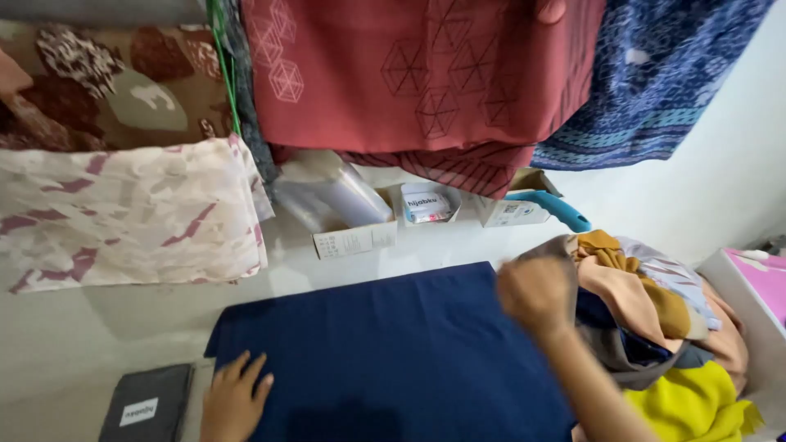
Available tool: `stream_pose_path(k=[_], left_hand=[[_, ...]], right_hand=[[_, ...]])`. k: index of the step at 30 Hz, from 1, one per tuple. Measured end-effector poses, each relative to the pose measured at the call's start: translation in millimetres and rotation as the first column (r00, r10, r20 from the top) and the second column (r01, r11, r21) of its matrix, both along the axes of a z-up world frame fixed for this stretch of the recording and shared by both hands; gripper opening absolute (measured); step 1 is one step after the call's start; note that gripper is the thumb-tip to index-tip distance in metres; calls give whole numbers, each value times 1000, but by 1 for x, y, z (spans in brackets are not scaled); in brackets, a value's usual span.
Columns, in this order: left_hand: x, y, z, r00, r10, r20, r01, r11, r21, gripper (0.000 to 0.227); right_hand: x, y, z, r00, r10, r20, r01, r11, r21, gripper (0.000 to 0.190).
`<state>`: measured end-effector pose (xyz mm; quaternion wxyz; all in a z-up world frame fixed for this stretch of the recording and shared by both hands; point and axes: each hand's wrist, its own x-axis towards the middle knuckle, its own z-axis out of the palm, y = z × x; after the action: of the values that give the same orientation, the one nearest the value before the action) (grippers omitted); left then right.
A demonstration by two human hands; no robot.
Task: Cleaning a blue hijab with a lint roller and folding it neatly.
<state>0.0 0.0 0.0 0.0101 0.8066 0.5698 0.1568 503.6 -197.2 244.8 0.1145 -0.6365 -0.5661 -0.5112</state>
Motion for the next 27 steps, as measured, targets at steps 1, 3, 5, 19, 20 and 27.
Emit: stream_pose_path(k=[1,3,5,19,20,27], left_hand=[[5,11,4,1000,8,-1,-8,1000,-7,54],[13,34,14,1000,14,-28,-13,998,53,53],[19,61,10,999,27,21,-29,995,93,50],[33,93,30,944,208,256,-235,969,80,27],[33,93,29,946,202,251,-229,970,79,22],[22,94,34,919,101,382,-137,988,67,20]], right_hand=[[3,13,-29,1000,8,-1,-8,1000,-7,50],[7,40,-87,829,223,-513,-335,932,-137,22],[51,65,-144,713,162,-683,-324,939,-116,29],[106,107,-213,509,-278,-815,-20,942,-334,34],[110,108,-216,515,-269,-814,1,950,-313,28],[129,108,-222,359,-58,-932,-171,977,-127,24]])
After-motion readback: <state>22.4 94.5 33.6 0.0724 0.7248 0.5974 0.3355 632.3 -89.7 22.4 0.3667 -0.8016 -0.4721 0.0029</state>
